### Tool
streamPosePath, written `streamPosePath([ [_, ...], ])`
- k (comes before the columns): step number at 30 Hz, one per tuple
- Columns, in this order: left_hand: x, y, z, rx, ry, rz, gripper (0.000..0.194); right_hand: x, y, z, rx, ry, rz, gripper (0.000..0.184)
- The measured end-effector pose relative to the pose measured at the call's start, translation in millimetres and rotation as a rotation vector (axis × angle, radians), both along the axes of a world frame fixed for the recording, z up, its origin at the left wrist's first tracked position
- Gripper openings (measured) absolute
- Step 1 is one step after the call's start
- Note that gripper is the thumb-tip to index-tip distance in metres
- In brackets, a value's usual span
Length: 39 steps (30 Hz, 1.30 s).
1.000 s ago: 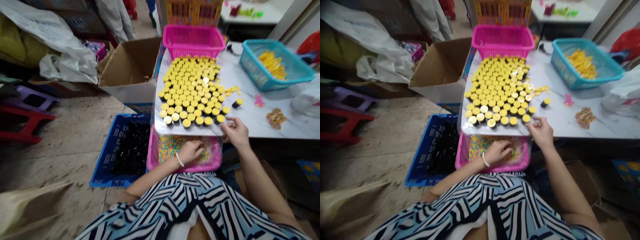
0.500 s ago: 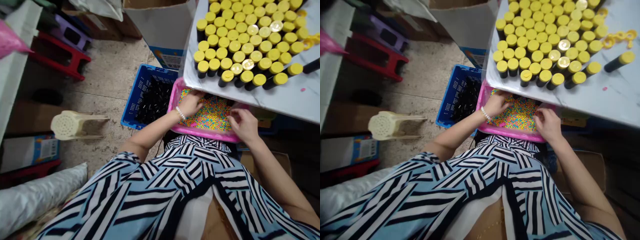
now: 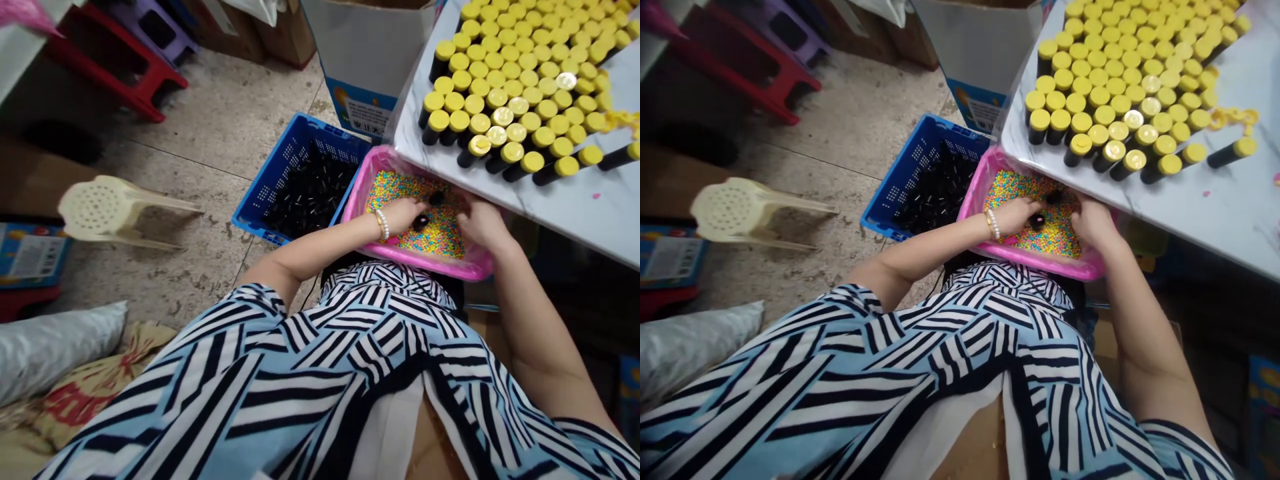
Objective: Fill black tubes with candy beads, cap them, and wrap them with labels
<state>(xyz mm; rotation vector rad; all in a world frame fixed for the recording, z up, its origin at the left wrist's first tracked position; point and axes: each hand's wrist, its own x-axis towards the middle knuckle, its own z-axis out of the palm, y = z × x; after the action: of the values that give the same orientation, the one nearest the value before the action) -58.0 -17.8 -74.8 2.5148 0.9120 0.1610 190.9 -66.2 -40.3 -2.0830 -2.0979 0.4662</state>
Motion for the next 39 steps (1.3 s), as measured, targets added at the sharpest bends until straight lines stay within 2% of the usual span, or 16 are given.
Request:
streamPosePath([
  [4,-37,-9,7.5,-0.004,0.054,0.073,0.065,2,-36,3.8,0.082,-0.016,-0.032,0.057],
  [6,-42,-9,7.9,-0.02,0.073,0.058,0.064,-2,-49,-0.9,0.052,0.017,0.044,0.047],
  [9,-39,-8,4.5,-0.033,0.128,-0.032,0.048,-15,-55,-10.0,0.016,0.035,0.126,0.04],
  [12,-32,-7,0.8,-0.02,0.145,-0.052,0.036,-31,-35,-13.6,0.065,0.005,0.096,0.051],
  [15,-29,-7,-1.5,-0.014,0.131,0.005,0.037,-46,2,-12.7,0.091,-0.034,0.174,0.061],
  [18,-33,-8,-3.2,-0.022,0.124,0.07,0.044,-55,32,-12.6,-0.025,-0.062,0.31,0.053],
  [20,-36,-10,-2.8,-0.046,0.109,0.093,0.047,-54,37,-13.3,-0.068,-0.03,0.346,0.046],
  [23,-35,-16,2.5,-0.065,-0.005,0.162,0.051,-47,22,-14.3,0.011,0.095,0.318,0.047],
  [26,-21,-19,9.7,-0.052,-0.134,0.15,0.061,-43,-1,-14.0,0.044,0.096,0.235,0.068],
  [28,-7,-18,11.9,-0.039,-0.097,0.062,0.051,-43,-15,-11.9,-0.029,0.094,0.179,0.087],
  [30,4,-13,12.1,-0.021,0.005,-0.039,0.033,-40,-26,-7.2,-0.083,0.178,0.119,0.094],
  [32,9,-9,12.0,0.018,0.076,-0.088,0.026,-31,-39,-0.3,-0.056,0.304,0.066,0.087],
  [36,13,-8,15.5,0.102,0.087,-0.067,0.032,-3,-70,12.9,0.018,0.486,-0.018,0.06],
  [39,23,-14,17.5,0.075,0.154,-0.22,0.028,12,-85,19.7,-0.008,0.546,-0.064,0.05],
])
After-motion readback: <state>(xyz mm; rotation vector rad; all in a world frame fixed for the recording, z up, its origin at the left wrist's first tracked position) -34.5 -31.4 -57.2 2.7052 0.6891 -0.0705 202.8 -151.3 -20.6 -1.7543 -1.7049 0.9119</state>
